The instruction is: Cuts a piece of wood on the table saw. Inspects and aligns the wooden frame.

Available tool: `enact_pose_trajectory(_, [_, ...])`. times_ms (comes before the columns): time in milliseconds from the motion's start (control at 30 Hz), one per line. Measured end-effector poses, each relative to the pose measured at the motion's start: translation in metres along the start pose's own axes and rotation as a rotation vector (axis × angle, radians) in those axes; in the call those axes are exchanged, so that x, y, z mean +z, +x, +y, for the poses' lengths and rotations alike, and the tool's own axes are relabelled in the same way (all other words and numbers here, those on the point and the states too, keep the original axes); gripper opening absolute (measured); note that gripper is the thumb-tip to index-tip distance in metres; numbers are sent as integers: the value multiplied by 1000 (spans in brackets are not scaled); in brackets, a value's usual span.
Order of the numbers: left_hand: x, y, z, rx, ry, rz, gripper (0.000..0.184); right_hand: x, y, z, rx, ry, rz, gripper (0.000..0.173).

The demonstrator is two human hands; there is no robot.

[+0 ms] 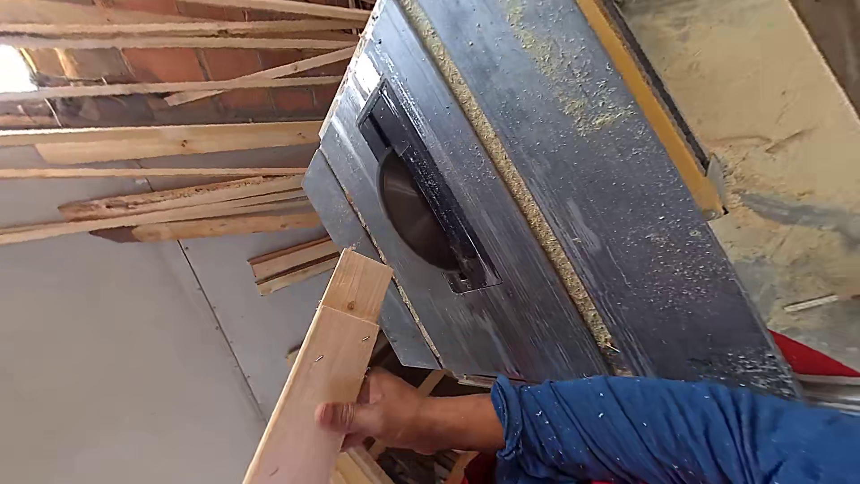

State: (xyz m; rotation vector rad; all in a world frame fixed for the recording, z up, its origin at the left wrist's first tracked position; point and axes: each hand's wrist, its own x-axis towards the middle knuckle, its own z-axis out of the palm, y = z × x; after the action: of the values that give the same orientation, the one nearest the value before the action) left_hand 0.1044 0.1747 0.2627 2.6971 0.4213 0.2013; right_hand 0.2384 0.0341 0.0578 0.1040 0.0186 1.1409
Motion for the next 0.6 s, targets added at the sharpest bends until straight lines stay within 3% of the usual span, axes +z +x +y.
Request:
enact_pose_trajectory(67, [26,-22,4,-16,98,-47,43,-16,-2,8,85,5,127,41])
enact_pose_trajectory(133, [48,-40,17,-141,79,-129,52,-29,-8,14,89,4,260,42])
enact_pose_trajectory(300, [108,-92,6,-569,-465,-445,77,-61,-37,21,65,-167,315,45])
enact_pose_trajectory(433, [174,-116,1,-619,-1126,-381,64,-78,-53,8,96,-379,397,45])
enact_pose_trajectory(533, [204,-124,14,-681,-1026,-262,93,-85,-61,-1,171,-557,579,53])
enact_pose_trajectory(600, [217,-126,19,-702,-909,-307,114,-87,-73,-1,198,-692,683,66])
